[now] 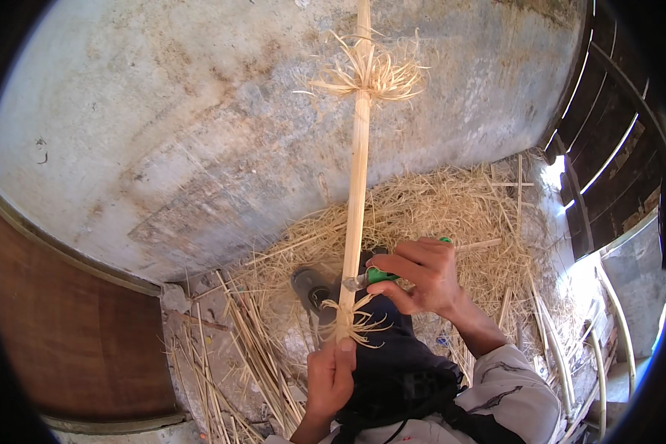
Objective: The person whittles a long wooden rod using a green utility knife, shaving off thin strips of wood to create decorative curled textures at intervals along the rod.
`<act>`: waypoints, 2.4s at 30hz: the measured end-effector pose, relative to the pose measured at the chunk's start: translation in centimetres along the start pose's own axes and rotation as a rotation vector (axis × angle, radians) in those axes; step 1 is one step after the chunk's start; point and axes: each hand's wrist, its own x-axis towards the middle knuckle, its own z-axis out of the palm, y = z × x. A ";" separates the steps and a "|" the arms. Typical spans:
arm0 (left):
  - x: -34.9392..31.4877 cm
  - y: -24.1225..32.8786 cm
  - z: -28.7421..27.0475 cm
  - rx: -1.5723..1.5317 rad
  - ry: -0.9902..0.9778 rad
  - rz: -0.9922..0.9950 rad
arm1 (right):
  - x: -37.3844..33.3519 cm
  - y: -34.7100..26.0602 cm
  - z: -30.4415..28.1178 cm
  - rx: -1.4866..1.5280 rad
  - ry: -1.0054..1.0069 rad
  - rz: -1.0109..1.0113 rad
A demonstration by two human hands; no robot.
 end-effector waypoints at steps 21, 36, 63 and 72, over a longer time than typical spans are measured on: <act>-2.1 -2.0 0.3 -0.075 -0.106 -0.110 | 2.4 5.8 -1.3 0.059 0.236 0.322; 0.9 -1.0 -0.8 -0.701 -0.303 -0.297 | -1.4 0.8 0.1 0.150 -0.143 -0.037; -1.7 -2.8 -0.5 -0.684 -0.324 -0.368 | 2.6 6.0 0.5 0.141 0.281 0.214; -2.2 -3.9 -0.7 -0.420 -0.206 -0.234 | 1.8 6.7 0.4 0.286 0.222 0.323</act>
